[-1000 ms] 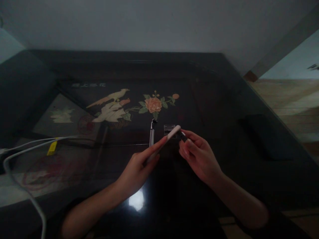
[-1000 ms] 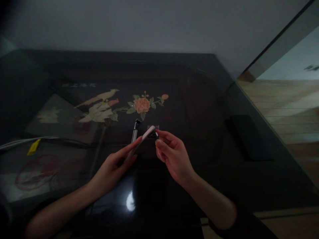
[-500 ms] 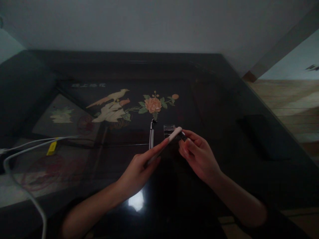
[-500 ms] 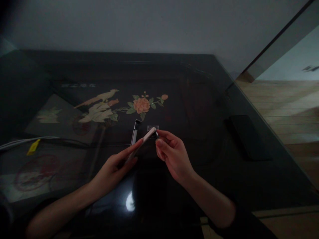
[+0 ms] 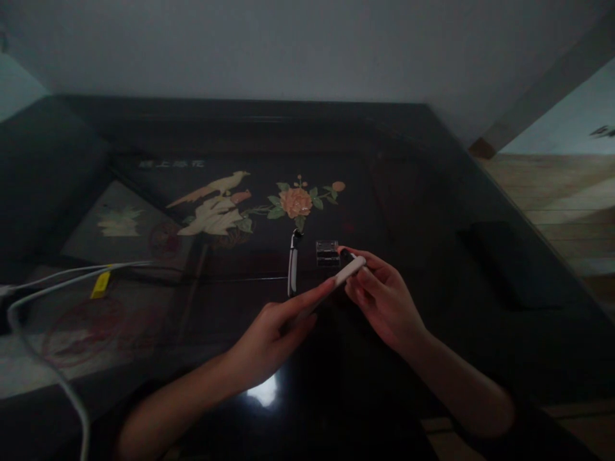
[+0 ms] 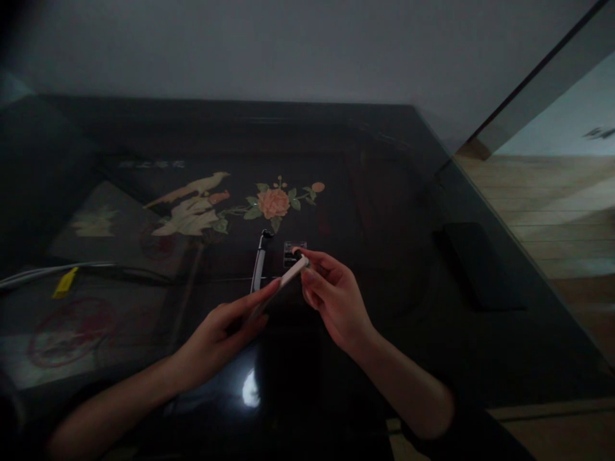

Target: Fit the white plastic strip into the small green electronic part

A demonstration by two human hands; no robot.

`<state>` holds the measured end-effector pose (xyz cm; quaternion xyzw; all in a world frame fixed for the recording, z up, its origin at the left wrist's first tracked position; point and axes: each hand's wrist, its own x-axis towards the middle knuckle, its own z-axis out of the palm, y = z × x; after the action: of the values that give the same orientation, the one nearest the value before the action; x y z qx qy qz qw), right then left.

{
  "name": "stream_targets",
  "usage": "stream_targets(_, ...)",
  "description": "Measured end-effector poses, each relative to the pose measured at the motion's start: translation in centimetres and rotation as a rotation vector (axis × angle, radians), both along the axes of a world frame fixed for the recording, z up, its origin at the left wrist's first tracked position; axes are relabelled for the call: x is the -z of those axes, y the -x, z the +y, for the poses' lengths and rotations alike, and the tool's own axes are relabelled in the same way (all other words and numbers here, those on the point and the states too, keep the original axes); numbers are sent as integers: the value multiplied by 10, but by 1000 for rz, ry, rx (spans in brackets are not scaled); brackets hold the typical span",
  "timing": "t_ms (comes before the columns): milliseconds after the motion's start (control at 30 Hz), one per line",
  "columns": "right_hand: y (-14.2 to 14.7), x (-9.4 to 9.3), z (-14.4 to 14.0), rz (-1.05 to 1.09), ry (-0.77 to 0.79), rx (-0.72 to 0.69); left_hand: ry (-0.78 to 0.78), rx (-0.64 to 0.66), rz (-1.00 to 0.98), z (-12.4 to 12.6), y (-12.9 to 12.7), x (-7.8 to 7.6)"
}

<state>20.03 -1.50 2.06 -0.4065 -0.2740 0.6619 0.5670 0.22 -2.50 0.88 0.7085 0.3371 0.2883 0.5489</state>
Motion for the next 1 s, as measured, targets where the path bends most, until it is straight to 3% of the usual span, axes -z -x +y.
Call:
stream_targets(633,2,-1,-3,20,-40,-34,47,-148,54,8,2,3)
stream_targets(1000,0,-1,-1,-1,-7,-19,70,-72,56,4,2,1)
